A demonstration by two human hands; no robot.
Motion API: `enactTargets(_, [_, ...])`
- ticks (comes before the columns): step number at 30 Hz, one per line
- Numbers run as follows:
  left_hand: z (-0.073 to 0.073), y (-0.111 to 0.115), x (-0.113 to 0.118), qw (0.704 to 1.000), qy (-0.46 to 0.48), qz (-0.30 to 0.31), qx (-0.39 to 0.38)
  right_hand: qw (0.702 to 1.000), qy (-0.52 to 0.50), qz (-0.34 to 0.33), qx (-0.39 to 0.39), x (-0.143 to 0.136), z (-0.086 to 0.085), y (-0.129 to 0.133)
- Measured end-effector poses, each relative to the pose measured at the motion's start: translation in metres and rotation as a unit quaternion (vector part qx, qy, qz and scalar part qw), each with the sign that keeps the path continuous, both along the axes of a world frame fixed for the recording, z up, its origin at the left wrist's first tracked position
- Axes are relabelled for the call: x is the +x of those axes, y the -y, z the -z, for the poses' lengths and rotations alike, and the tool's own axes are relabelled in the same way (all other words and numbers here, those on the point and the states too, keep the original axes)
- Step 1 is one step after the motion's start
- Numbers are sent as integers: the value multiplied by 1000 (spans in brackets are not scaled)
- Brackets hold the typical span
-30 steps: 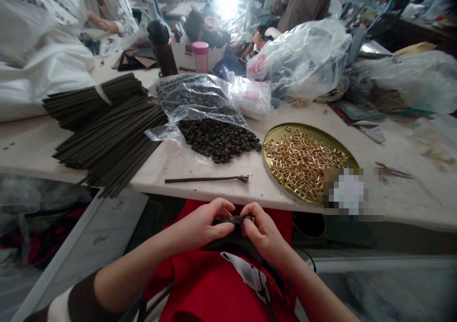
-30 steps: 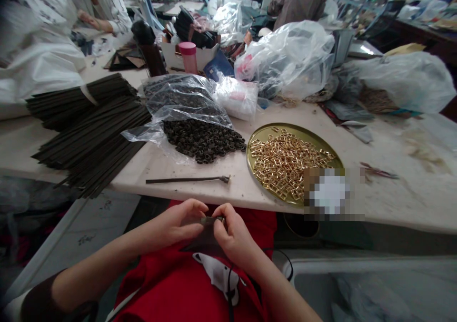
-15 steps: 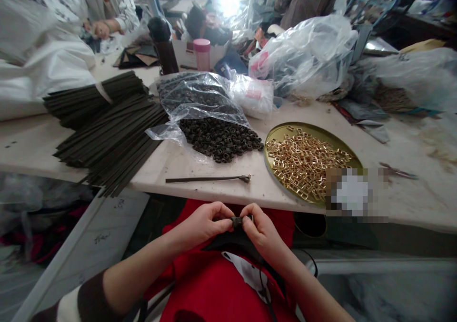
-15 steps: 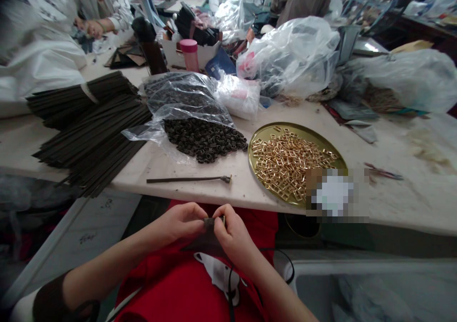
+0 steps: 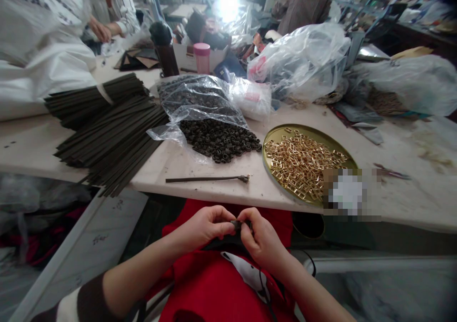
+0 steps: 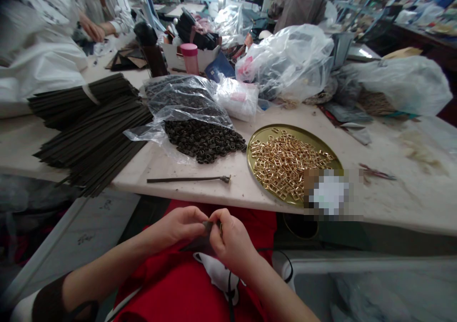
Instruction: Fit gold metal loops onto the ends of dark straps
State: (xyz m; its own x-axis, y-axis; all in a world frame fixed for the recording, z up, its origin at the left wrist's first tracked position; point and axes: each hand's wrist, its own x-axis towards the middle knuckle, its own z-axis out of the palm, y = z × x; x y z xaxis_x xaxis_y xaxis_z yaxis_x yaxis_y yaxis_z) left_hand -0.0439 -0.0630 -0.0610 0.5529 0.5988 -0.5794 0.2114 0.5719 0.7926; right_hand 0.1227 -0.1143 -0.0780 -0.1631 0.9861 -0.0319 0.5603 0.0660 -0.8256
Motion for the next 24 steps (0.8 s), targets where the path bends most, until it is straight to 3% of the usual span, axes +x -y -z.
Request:
enactTargets(5, [-5, 3, 3, 998, -13, 32, 51, 991, 82, -57, 84, 2, -5, 2])
enactTargets(9, [-7, 5, 6, 998, -24, 14, 55, 984, 102, -67, 128, 1, -8, 1])
enactTargets(16, [-15, 3, -1, 995, -29, 57, 76, 981, 127, -59, 131, 3, -8, 0])
enactTargets(20, [-9, 3, 1, 996, -25, 60, 54, 980, 113, -80, 143, 4, -5, 2])
enactTargets(24, [-4, 2, 1, 992, -19, 90, 81, 984, 79, -92, 133, 5, -3, 4])
